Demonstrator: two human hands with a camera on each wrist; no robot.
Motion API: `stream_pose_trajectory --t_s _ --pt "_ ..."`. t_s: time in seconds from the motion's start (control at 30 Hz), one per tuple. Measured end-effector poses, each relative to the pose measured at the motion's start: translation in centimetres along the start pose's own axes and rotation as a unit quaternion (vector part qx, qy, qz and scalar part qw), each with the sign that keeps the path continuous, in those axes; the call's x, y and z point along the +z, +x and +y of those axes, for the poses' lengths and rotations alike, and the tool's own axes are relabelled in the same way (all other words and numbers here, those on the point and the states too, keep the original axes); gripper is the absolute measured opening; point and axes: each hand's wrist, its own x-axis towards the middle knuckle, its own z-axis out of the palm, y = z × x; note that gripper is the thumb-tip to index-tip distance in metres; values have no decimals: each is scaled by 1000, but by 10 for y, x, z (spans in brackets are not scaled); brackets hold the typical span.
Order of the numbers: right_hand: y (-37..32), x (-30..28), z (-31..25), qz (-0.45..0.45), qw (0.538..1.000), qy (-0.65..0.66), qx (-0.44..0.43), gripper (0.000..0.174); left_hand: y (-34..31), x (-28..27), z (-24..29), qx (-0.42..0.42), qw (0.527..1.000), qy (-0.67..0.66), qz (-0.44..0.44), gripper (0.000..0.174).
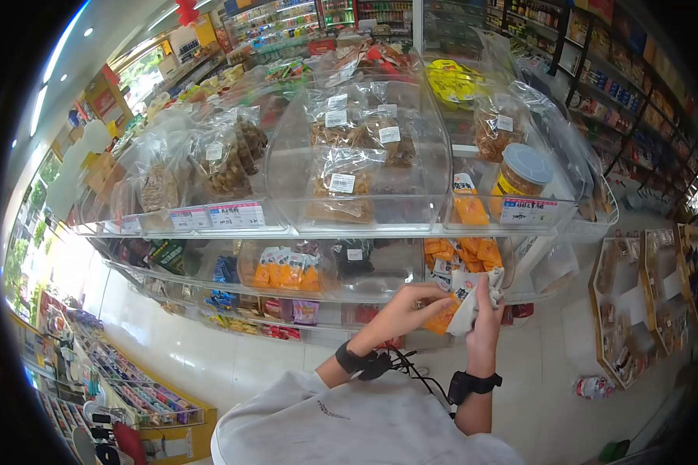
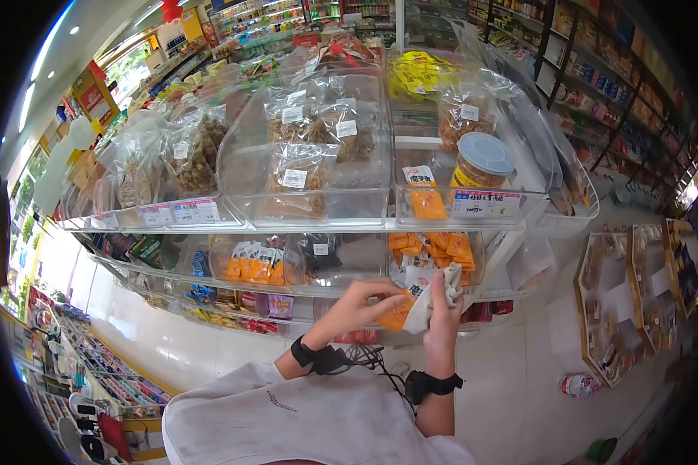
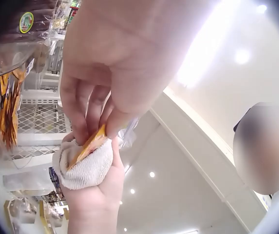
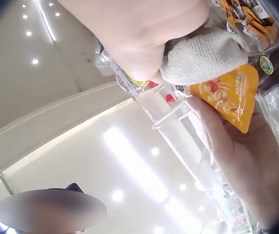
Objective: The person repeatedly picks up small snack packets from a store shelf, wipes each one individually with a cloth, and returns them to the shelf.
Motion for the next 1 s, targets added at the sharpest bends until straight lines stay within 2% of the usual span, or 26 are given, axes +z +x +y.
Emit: stream_pose_trajectory --t_s 0.07,0.1,0.17,0.2,0.3,0.33,0.43,0.47,0.57,0.6,0.67,0.7,0.77,0.8,0.9,0.93,1.0 --pt "0 6 -4 -22 997 66 19 51 0 4 -9 19 997 20 78 24" --pt "-1 8 -6 -33 994 98 30 49 0 8 -10 3 994 -24 108 26" --pt "-6 10 1 -48 998 49 7 49 4 14 -12 -23 979 -109 172 32" --pt "-9 11 5 -60 998 23 -2 49 3 14 -3 -56 978 -118 165 37" --pt "-18 19 16 -40 984 -86 -148 51 4 20 -5 -25 981 -74 176 35" --pt "-21 26 14 -11 981 -92 -169 42 3 19 -2 -33 986 -43 155 40" --pt "-22 19 10 -56 983 -158 -75 34 0 26 7 40 981 94 162 41" --pt "-25 23 13 -67 982 -149 -99 35 0 30 9 -7 987 46 152 38" --pt "-33 27 16 -79 969 -204 -111 42 2 32 -4 31 986 38 158 34" --pt "-36 28 9 -87 968 -226 -61 46 2 28 -7 2 991 43 128 34" --pt "-29 24 15 -95 965 -234 -70 47 1 19 -12 -58 995 52 68 33" --pt "-24 22 20 -100 964 -237 -73 47 2 19 -22 -5 993 97 71 30" --pt "-3 10 36 -54 963 -242 -102 46 1 21 -42 99 974 188 77 26" --pt "5 5 40 -32 962 -246 -117 45 -2 19 -35 80 981 159 81 24" --pt "5 2 22 -23 972 -221 -72 43 -4 11 -11 36 991 83 96 22" --pt "2 5 21 -35 984 -167 -51 38 -4 10 -9 23 992 65 101 23" --pt "-3 15 17 -70 987 -120 -80 34 -8 6 -6 -21 994 48 94 24"
